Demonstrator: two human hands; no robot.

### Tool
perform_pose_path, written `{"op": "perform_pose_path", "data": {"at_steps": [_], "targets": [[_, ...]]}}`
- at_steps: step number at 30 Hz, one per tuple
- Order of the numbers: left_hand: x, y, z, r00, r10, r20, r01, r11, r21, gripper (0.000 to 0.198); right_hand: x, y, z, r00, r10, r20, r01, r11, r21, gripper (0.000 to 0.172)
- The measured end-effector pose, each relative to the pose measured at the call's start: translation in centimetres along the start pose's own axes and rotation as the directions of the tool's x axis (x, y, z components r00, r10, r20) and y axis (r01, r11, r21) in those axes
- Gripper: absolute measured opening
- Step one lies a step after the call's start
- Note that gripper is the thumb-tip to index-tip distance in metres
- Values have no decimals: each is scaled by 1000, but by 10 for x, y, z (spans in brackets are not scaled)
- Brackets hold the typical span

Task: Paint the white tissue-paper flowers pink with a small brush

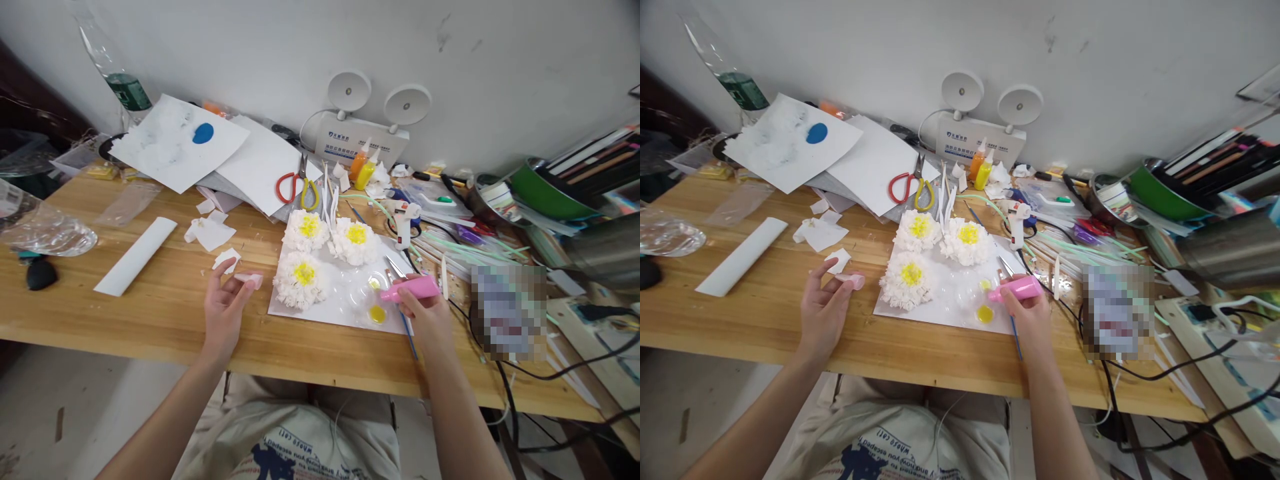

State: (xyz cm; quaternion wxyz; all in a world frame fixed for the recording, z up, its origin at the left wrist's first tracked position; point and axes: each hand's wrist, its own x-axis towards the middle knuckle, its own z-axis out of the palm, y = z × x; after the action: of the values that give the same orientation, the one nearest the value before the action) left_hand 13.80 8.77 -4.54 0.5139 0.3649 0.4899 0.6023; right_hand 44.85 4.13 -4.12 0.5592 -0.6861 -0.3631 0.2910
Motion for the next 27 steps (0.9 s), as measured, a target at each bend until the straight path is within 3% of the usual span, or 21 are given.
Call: {"op": "perform_pose_path", "data": {"at_steps": [3,6,13,19,25,27], "targets": [[0,0,0,1000,-4,3,4,1000,4,60,-3,-1,-2,995,54,88,-55,998,7,30],[0,0,-1,1000,2,9,-2,1000,-3,61,-7,-5,-1,994,26,109,-24,1000,-20,29],[0,-1,0,1000,5,-7,-5,1000,14,61,-11,-13,2,1000,-29,9,30,997,-70,26],[0,-2,-1,1000,8,0,-8,1000,8,62,-7,-6,1,999,17,-30,-15,997,75,27],[1,-2,-1,1000,8,5,-8,1000,-6,60,-10,-6,0,991,-6,-134,-3,998,-67,26],[1,-2,-1,1000,12,1,-12,1000,4,60,-10,-7,1,993,-1,-120,-3,1000,-27,26]]}}
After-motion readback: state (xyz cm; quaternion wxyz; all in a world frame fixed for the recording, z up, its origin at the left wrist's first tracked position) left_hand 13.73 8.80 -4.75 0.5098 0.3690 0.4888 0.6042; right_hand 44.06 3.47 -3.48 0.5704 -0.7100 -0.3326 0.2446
